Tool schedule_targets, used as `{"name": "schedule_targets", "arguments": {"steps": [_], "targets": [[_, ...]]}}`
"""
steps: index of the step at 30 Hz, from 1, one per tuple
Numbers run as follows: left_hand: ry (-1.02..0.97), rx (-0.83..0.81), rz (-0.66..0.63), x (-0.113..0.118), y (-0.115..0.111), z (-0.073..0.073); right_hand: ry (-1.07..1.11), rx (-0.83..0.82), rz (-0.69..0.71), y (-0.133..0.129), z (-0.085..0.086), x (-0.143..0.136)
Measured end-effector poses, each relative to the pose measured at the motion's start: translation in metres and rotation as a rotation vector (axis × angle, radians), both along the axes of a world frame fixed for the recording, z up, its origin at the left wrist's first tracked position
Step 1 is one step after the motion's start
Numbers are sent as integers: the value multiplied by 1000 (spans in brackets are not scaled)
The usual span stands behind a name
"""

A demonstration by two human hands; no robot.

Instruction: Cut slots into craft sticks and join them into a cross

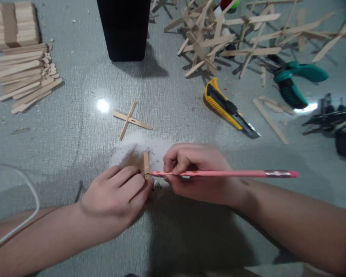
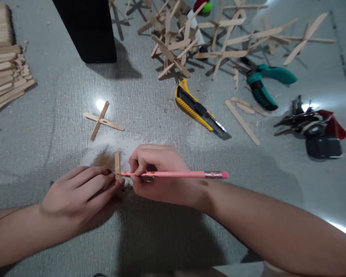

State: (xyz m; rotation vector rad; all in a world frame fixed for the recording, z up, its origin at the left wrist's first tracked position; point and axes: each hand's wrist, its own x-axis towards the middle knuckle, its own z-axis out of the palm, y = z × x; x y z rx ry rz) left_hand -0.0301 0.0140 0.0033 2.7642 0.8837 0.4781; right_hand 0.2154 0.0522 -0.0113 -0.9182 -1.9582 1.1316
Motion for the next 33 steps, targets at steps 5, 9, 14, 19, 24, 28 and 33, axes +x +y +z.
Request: {"name": "schedule_targets", "arguments": {"steps": [5,9,14,19,24,28,33], "targets": [[-10,-5,-2,0,1,1,33,-44,-4,0,3,3],[-15,-15,10,1,1,2,63,-67,15,-2,4,2],[-28,-28,39,2,-2,2,52,-20,-55,-7,2,-3],[-19,-30,60,1,-4,0,27,10,-39,-8,3,-4],[-35,-19,60,1,-4,0,11,18,-36,-7,5,-4],[-34,-25,43,1,-2,2,-6,15,-39,-6,4,-5],[-31,-26,32,1,0,4,-7,37,-42,-6,2,-4]]}}
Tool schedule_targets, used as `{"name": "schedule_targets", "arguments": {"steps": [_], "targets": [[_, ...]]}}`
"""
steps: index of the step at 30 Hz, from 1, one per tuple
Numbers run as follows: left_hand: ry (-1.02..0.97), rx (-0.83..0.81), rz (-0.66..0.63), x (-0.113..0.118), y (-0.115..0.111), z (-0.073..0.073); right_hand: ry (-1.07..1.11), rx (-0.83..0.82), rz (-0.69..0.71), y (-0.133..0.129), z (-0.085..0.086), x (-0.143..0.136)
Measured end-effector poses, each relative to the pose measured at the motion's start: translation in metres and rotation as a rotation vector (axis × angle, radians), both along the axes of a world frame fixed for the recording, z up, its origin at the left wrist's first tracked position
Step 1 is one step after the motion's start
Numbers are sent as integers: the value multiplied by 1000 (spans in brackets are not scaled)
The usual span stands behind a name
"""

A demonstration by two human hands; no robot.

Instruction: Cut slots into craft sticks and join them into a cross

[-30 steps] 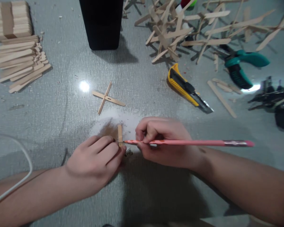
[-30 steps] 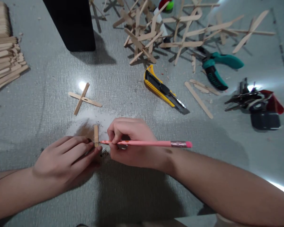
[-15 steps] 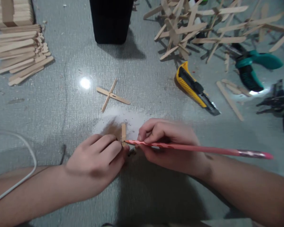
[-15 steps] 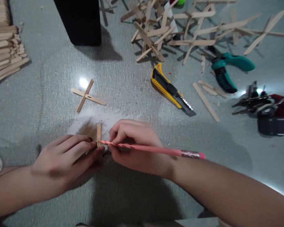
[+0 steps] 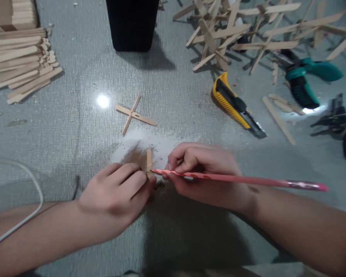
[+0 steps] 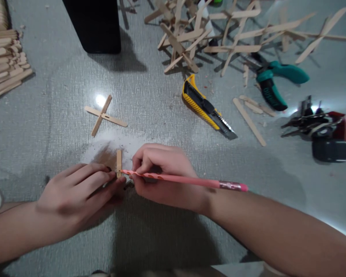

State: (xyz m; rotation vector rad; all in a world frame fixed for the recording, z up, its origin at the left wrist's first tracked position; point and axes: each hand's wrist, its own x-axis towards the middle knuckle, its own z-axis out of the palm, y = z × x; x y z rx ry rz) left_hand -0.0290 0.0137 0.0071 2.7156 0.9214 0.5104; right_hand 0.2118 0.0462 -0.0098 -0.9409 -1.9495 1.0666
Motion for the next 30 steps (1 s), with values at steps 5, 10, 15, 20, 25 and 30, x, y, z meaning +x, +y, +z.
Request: {"name": "schedule_targets", "arguments": {"steps": [5,10,15,20,25,30], "targets": [[2,-1,-7,0,0,-1,17,4,23,0,-1,1],[6,-11,-6,-1,-1,-1,19,-2,21,0,-1,1],[12,-7,-8,-1,0,0,19,-1,20,0,-2,1],[-3,-1,-8,0,0,0,11,-2,23,-1,-2,0],[4,-11,-6,0,0,0,14,-8,23,-1,-2,1],[6,-19,-19,0,1,1,3,1,20,-1,-2,0]]}}
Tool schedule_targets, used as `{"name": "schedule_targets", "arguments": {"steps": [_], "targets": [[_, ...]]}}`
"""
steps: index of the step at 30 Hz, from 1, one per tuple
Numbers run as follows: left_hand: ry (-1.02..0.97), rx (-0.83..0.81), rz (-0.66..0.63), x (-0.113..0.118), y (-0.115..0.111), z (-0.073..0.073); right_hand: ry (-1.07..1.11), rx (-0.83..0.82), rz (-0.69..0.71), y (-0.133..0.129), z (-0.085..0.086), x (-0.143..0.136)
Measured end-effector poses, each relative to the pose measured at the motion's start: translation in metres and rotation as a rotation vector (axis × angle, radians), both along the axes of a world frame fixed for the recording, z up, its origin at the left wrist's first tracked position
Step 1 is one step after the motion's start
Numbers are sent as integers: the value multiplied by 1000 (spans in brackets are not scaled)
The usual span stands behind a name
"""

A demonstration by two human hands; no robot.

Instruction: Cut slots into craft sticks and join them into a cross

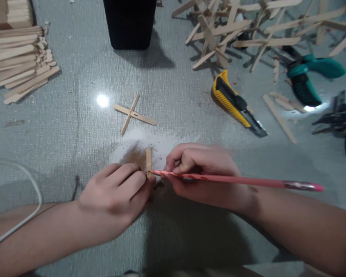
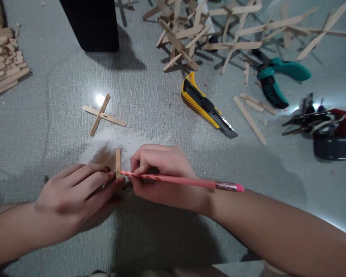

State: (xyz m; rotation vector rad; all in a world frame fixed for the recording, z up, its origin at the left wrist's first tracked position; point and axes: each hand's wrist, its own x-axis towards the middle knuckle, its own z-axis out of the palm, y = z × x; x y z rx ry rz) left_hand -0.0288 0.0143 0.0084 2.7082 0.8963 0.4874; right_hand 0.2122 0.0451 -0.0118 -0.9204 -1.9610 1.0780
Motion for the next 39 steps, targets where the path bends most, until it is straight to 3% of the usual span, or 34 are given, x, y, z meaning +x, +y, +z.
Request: {"name": "schedule_targets", "arguments": {"steps": [39], "targets": [[-6,21,17,0,-1,-1,9,37,3,0,1,0]]}}
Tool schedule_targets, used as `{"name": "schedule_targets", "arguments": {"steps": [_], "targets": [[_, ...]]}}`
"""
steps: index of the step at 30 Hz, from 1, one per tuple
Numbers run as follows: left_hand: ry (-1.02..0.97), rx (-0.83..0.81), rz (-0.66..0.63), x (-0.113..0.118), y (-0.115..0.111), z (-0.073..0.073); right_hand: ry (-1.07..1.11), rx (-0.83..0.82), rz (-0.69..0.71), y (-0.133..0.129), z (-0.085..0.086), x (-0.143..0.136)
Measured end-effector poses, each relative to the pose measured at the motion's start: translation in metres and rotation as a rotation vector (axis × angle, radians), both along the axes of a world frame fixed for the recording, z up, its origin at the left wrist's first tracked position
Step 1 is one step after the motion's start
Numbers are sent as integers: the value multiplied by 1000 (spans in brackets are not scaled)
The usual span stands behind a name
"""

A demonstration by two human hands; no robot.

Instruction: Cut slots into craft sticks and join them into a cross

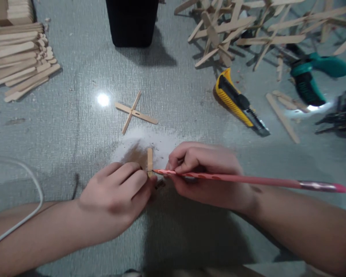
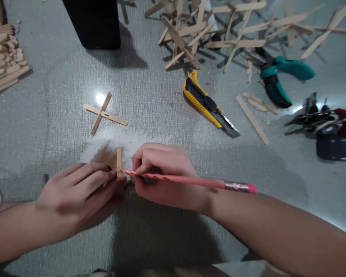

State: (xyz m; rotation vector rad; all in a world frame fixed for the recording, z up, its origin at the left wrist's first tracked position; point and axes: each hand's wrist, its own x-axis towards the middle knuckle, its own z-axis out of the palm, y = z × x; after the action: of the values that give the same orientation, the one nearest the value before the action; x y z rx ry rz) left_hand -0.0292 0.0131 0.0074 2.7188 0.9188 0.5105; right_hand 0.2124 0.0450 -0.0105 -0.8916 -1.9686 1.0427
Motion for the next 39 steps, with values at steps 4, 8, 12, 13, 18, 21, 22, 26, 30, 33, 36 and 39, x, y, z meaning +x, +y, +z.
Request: {"name": "schedule_targets", "arguments": {"steps": [4,8,12,13,18,21,22,26,30,33,36,39], "targets": [[11,-6,-5,0,0,1,-21,0,-4,1,0,0],[7,-7,-9,1,0,2,-16,-2,0,1,-1,-1],[7,5,-3,2,1,2,-20,-2,3,2,-1,0],[5,7,0,2,1,2,-19,-5,3,2,0,1],[4,8,-4,2,1,1,-19,-16,11,2,1,1],[6,6,-3,2,1,1,-8,-7,-1,2,0,0],[9,5,-3,2,1,1,-10,-6,0,2,0,0],[19,8,-4,0,1,0,-22,-12,7,1,0,0],[15,6,-5,1,1,0,-14,-20,10,1,0,0],[19,2,-11,1,0,1,-15,-22,8,1,-1,1],[19,0,-7,1,1,1,-21,-19,10,1,-1,0],[12,9,-4,1,1,1,-22,-18,20,1,0,1]]}}
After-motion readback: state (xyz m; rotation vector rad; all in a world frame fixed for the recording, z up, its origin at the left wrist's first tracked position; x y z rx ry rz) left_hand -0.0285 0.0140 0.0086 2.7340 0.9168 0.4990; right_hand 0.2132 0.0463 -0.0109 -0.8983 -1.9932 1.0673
